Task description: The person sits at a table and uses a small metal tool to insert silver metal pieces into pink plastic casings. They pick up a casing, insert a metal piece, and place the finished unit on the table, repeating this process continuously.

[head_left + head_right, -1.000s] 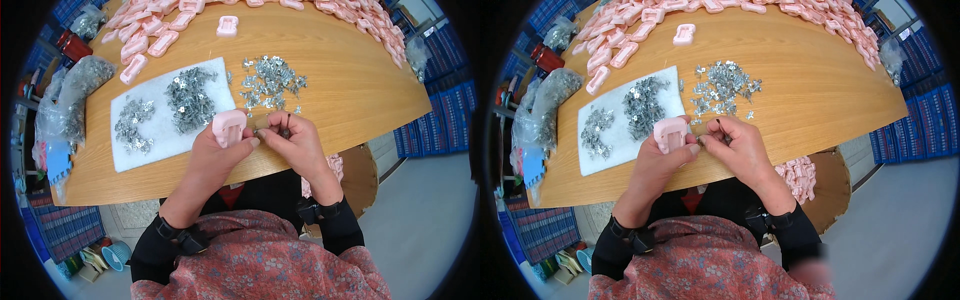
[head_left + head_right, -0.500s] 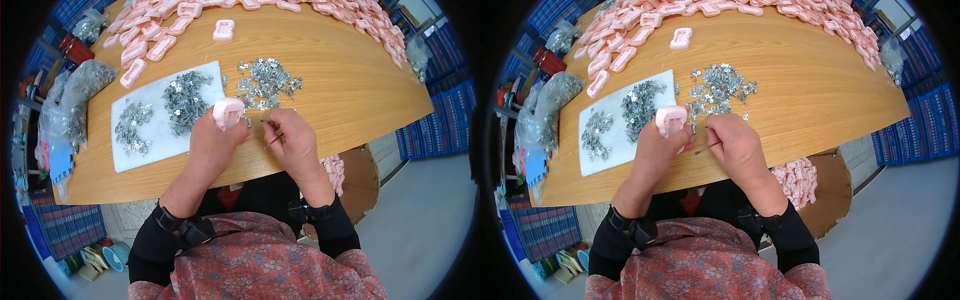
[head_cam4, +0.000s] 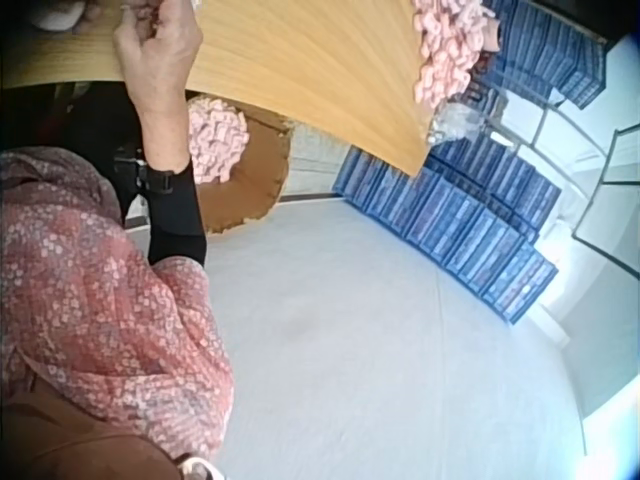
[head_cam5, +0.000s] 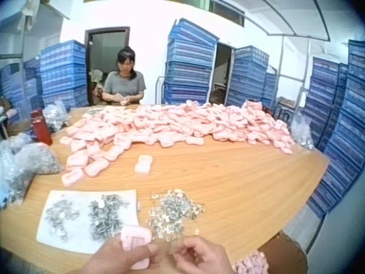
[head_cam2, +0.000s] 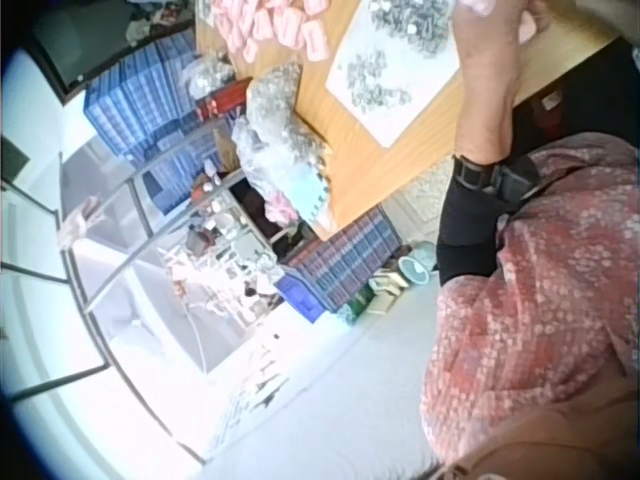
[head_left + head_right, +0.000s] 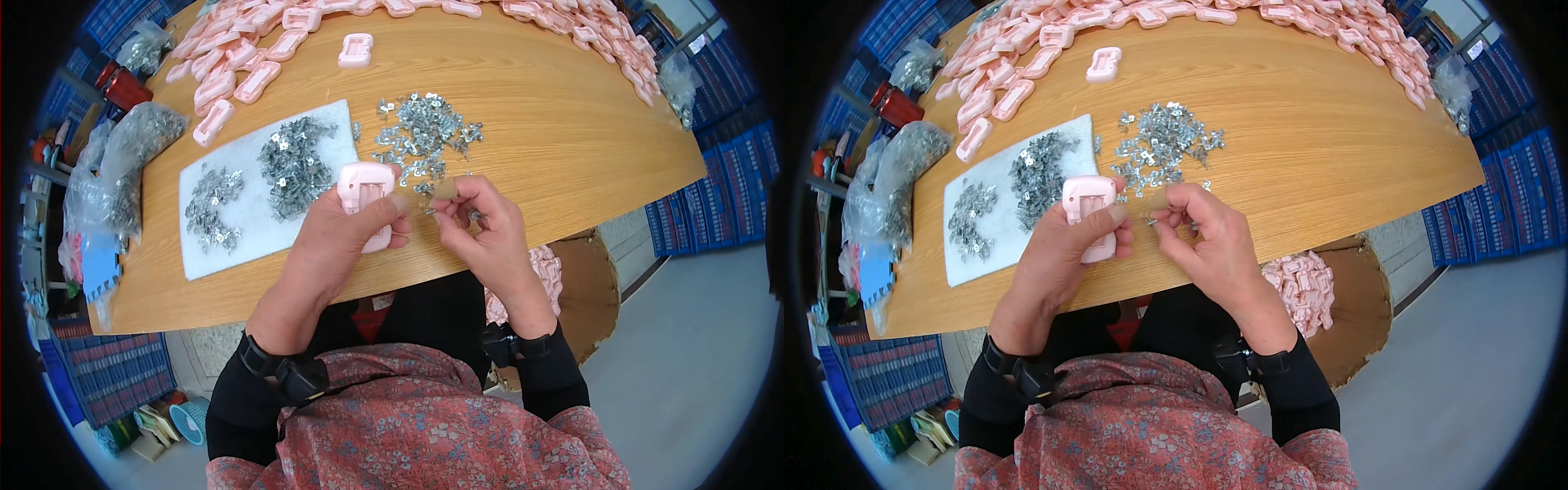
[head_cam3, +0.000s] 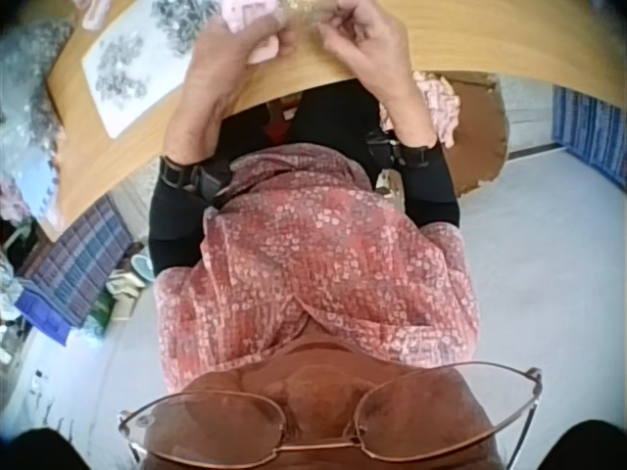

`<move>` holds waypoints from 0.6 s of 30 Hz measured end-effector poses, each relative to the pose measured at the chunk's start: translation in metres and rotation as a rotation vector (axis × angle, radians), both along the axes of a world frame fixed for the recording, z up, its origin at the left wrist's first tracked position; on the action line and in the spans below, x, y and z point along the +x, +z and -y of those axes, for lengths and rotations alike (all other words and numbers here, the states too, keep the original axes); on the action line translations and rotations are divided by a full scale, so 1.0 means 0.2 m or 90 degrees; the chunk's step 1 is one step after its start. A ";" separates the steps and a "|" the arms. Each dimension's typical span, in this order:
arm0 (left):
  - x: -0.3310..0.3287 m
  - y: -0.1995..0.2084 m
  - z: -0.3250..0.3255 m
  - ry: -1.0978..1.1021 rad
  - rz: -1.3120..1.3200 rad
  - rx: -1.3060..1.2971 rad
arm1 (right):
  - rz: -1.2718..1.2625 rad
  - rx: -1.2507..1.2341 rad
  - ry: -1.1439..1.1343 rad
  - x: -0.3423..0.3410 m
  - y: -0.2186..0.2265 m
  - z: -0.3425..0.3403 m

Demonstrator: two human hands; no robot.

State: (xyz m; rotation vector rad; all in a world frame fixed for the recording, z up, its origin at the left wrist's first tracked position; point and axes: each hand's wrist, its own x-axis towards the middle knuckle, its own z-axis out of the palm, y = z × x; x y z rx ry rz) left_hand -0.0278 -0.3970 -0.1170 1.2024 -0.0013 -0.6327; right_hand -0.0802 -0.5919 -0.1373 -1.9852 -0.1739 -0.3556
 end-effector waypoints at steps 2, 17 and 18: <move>0.00 0.00 -0.01 -0.046 -0.045 -0.047 | 0.034 -0.050 0.036 -0.01 0.05 0.00; -0.02 -0.06 -0.04 -0.035 -0.107 -0.080 | 0.035 -0.078 0.080 0.03 0.08 -0.10; -0.02 -0.07 -0.05 -0.039 -0.101 -0.076 | 0.029 -0.085 0.097 0.03 0.09 -0.09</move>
